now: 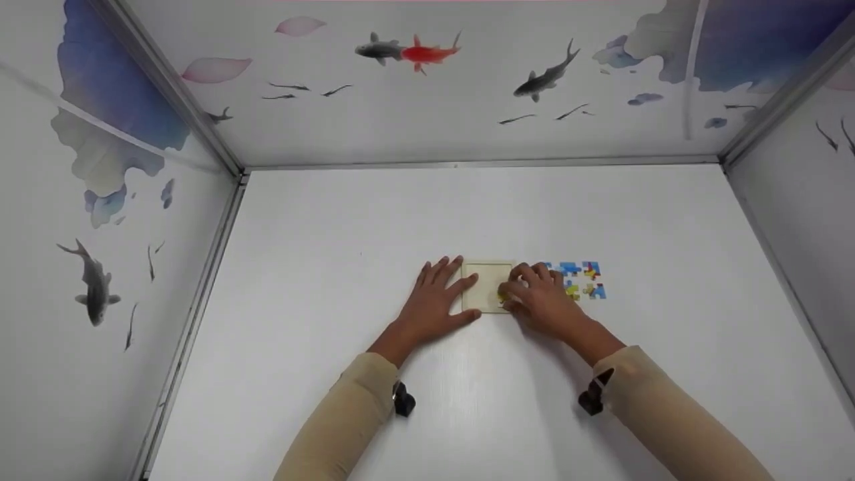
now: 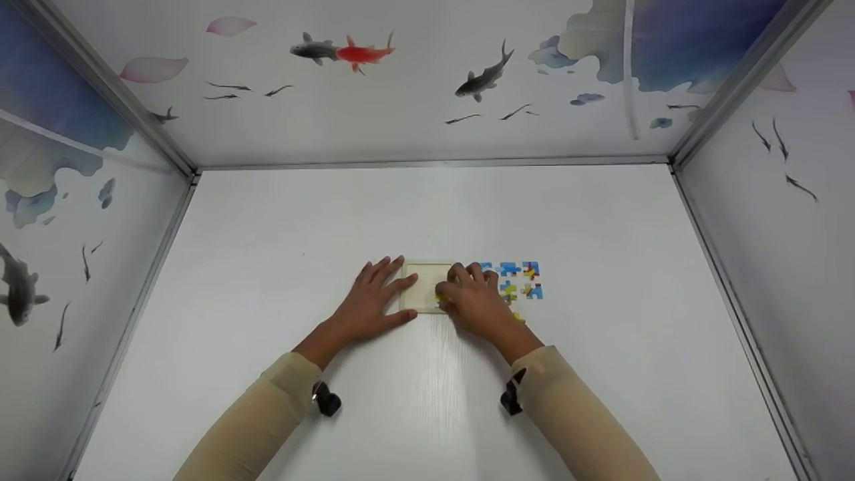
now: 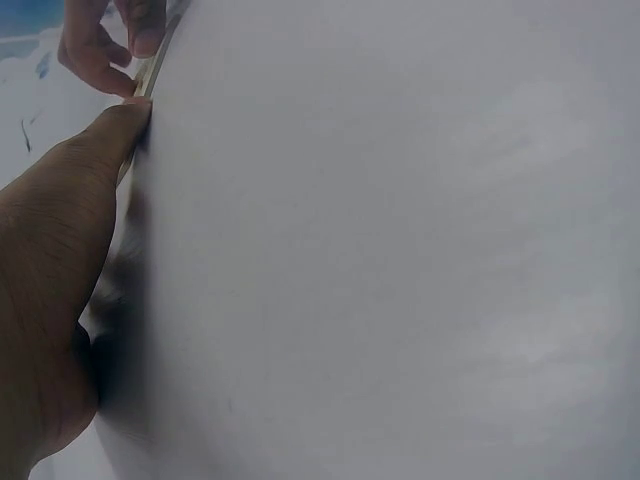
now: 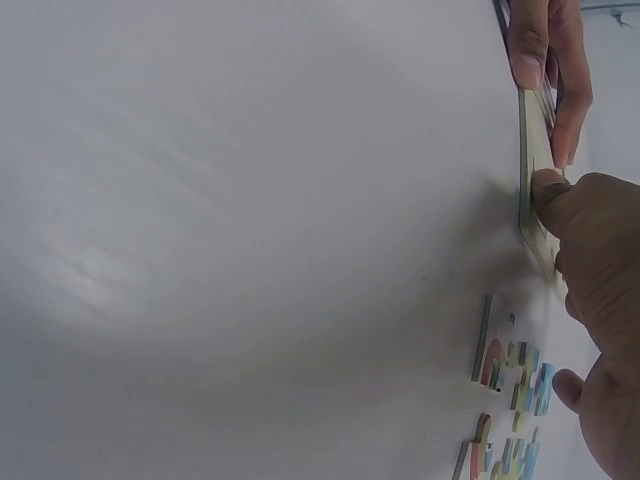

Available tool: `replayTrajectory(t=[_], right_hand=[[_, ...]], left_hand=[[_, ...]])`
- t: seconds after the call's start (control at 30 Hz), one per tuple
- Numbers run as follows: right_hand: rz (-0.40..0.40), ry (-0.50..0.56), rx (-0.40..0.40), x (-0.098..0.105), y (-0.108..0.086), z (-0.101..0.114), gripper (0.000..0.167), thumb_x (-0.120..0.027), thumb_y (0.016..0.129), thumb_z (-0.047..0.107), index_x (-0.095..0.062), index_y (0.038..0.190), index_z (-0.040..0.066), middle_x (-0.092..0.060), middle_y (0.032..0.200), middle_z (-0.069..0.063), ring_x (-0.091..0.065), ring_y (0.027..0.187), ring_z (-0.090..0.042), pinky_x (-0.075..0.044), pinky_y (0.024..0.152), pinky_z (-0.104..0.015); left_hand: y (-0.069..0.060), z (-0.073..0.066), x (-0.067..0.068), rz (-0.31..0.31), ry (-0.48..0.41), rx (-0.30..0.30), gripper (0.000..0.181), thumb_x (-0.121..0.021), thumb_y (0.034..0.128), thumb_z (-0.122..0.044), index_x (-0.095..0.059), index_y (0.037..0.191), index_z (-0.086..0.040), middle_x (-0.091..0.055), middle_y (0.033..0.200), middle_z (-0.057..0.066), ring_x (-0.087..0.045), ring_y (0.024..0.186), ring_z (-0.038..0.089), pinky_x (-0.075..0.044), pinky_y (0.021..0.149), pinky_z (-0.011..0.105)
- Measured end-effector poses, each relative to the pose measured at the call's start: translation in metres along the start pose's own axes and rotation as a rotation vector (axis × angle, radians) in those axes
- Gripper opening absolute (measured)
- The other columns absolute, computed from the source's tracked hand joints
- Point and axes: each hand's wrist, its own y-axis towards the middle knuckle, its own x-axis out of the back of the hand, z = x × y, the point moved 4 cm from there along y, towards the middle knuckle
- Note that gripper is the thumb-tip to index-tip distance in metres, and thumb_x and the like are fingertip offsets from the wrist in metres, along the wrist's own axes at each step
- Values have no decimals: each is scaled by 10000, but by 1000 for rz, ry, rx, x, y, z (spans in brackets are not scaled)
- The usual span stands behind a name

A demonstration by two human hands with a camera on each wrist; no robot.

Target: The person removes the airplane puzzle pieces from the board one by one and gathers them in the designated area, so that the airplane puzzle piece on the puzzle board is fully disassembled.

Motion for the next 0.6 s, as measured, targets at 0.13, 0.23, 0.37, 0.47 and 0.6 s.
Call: replayTrajectory(t=[0.13,0.23,0.37,0.47,0.6], right_hand=[[27,15,-27,-2,1,0,262,-788,1051,239,-748,1310,232,-595,1380,-93,-528,1298,-374,-432,1105,-712],[42,34,-41,-3,3,1,268,-791,1047,211,-736,1309,229,-580,1393,-94,-516,1306,-370,-425,1121,-719],[53,49,-56,-2,4,1,281,-802,1034,180,-732,1303,224,-567,1412,-105,-493,1325,-372,-411,1132,-724],[60,55,-65,-2,5,1,281,-800,1034,175,-734,1301,228,-569,1407,-107,-484,1327,-371,-405,1124,-713],[52,53,-54,-2,6,1,275,-796,1035,173,-729,1297,226,-582,1366,-99,-494,1294,-361,-419,1081,-683]], left_hand=[[0,1,-2,3,7,5,780,-513,1072,-739,-387,1735,-347,-166,1878,25,-119,1752,308,-64,1425,557],[0,0,-2,0,8,3,781,-517,1070,-739,-392,1733,-345,-171,1877,25,-122,1752,309,-67,1425,557],[0,1,-2,0,13,0,789,-519,1067,-743,-389,1734,-343,-174,1876,28,-127,1751,314,-65,1426,553],[0,1,-2,0,17,-2,793,-518,1067,-746,-386,1736,-340,-173,1876,30,-128,1750,314,-66,1426,551],[0,1,-1,0,15,1,791,-511,1069,-749,-382,1737,-346,-165,1877,23,-119,1753,306,-62,1427,549]])
